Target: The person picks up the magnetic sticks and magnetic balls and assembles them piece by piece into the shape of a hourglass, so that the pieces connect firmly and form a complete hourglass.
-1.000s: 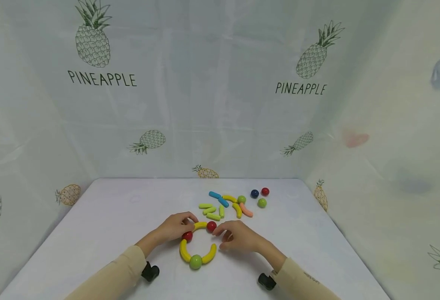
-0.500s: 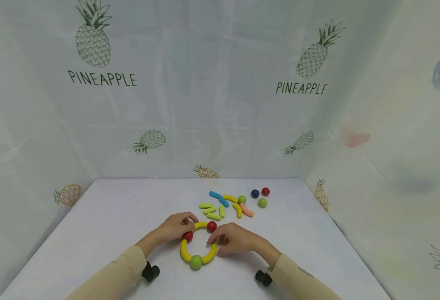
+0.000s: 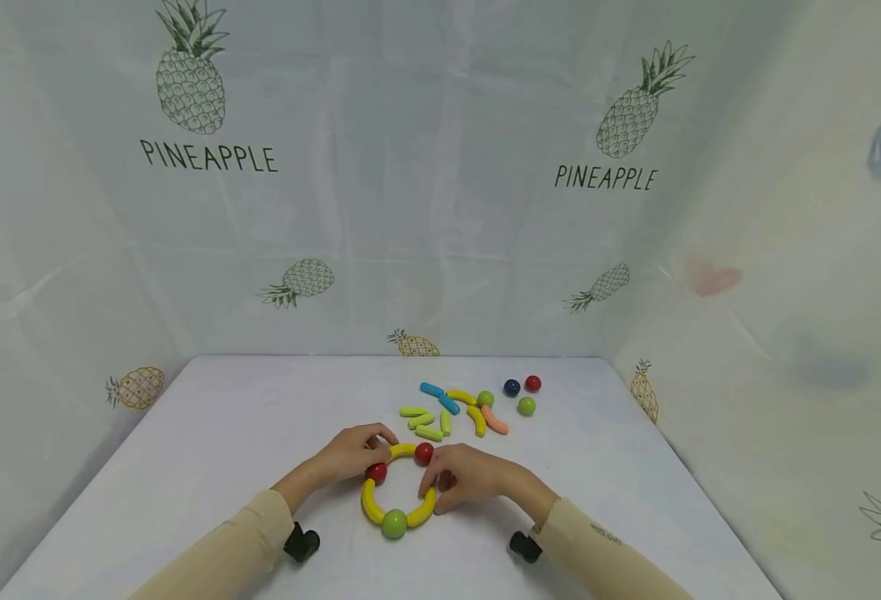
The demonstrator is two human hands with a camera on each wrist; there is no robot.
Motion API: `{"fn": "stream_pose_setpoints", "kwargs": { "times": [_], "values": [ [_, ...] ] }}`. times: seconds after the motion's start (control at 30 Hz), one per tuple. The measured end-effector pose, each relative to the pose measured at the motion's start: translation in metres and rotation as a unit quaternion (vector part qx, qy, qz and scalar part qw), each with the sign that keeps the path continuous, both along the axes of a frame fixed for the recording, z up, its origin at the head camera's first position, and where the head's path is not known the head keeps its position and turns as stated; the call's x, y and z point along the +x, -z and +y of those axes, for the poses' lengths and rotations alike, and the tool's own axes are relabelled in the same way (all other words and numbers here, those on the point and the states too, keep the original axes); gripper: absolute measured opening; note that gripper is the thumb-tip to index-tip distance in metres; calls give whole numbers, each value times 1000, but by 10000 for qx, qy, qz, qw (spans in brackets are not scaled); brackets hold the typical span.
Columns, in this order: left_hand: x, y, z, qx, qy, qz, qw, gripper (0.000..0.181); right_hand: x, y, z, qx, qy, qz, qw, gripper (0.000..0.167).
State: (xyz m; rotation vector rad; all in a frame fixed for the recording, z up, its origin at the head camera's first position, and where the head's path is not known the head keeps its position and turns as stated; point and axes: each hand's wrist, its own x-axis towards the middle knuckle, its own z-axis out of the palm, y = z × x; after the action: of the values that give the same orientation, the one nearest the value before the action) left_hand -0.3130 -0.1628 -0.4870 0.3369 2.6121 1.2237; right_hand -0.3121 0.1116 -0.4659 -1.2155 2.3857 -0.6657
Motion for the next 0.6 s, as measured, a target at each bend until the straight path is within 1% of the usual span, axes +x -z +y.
{"fn": "stream_pose_setpoints", "kwargs": {
  "times": [0.23,0.33,0.6],
  "values": [
    [-1,0,-1,-20,62,38,10000,18,-4,-1,5,-262,-35,-511,9983,22],
    [-1,0,-1,-13,67,53,10000,19,-4,0,8,-349,-72,-668,9971,22],
    [0,0,0,-72,-37,60,9999,18,-6,1,14,-520,-111,-1144,9920,22]
  ]
}}
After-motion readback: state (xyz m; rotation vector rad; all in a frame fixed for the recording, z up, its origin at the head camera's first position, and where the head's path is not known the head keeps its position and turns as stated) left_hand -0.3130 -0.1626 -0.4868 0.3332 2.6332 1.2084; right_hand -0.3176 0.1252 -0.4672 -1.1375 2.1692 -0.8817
